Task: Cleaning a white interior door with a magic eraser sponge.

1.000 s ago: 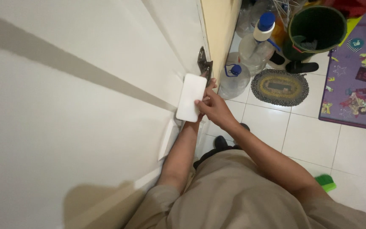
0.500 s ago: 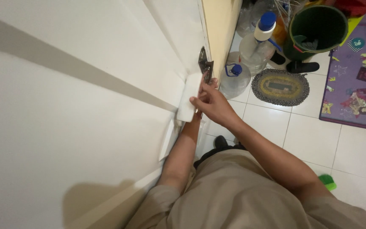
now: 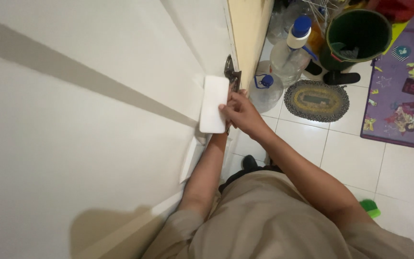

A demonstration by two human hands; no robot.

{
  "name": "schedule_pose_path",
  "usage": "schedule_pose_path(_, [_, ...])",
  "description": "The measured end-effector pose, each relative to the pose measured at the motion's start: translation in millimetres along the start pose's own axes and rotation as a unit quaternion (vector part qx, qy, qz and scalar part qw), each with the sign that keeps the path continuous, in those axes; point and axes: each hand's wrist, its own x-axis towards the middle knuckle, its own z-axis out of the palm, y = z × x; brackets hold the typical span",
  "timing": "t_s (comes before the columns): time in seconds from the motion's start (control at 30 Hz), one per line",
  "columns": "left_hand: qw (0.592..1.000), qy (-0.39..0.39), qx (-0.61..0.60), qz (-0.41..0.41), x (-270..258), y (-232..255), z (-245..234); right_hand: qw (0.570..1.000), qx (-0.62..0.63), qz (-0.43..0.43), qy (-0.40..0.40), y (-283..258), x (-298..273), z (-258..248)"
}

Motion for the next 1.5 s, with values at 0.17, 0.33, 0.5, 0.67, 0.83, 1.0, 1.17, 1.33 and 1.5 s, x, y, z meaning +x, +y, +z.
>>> schedule_pose_path(0.17, [0.998,0.026,0.051,-0.014,12.3,0.9,-10.0,0.995,-0.100,-0.014,0.013,-55.0,-4.8,-17.3])
schedule_pose_path(0.33, [0.899,0.128,0.415,-0.054,20.4,34.9,89.3,0.985,-0.035,-0.165,0.020,-126.4,-10.3,-19.2])
schedule_pose_path(0.5, [0.861,0.147,0.484,-0.057,23.4,21.5,64.2,0.993,-0.066,-0.059,0.079,-22.4,35.9,-27.0])
schedule_pose_path(0.67, [0.941,0.108,0.321,-0.017,32.2,8.5,29.4,0.991,0.014,-0.093,0.091,-24.0,22.5,-22.3])
schedule_pose_path(0.83, [0.981,0.070,0.181,0.009,50.1,-33.6,-52.3,0.990,0.078,-0.106,0.042,-29.6,25.2,-22.2])
schedule_pose_path(1.0, [0.906,0.015,0.411,0.104,42.9,-63.1,-111.1,0.992,-0.050,-0.010,0.111,45.9,50.5,-33.1])
schedule_pose_path(1.17, [0.909,0.030,0.401,0.107,34.9,-37.3,-61.4,0.991,0.010,-0.076,0.107,4.6,36.2,-24.1])
schedule_pose_path(1.33, [0.764,0.005,0.598,0.243,39.1,-46.1,-81.3,0.988,0.060,-0.122,0.068,6.2,43.0,-23.7])
schedule_pose_path(1.5, [0.900,0.007,0.428,0.083,40.4,-50.2,-82.4,0.991,-0.061,-0.013,0.121,36.9,49.5,-35.7])
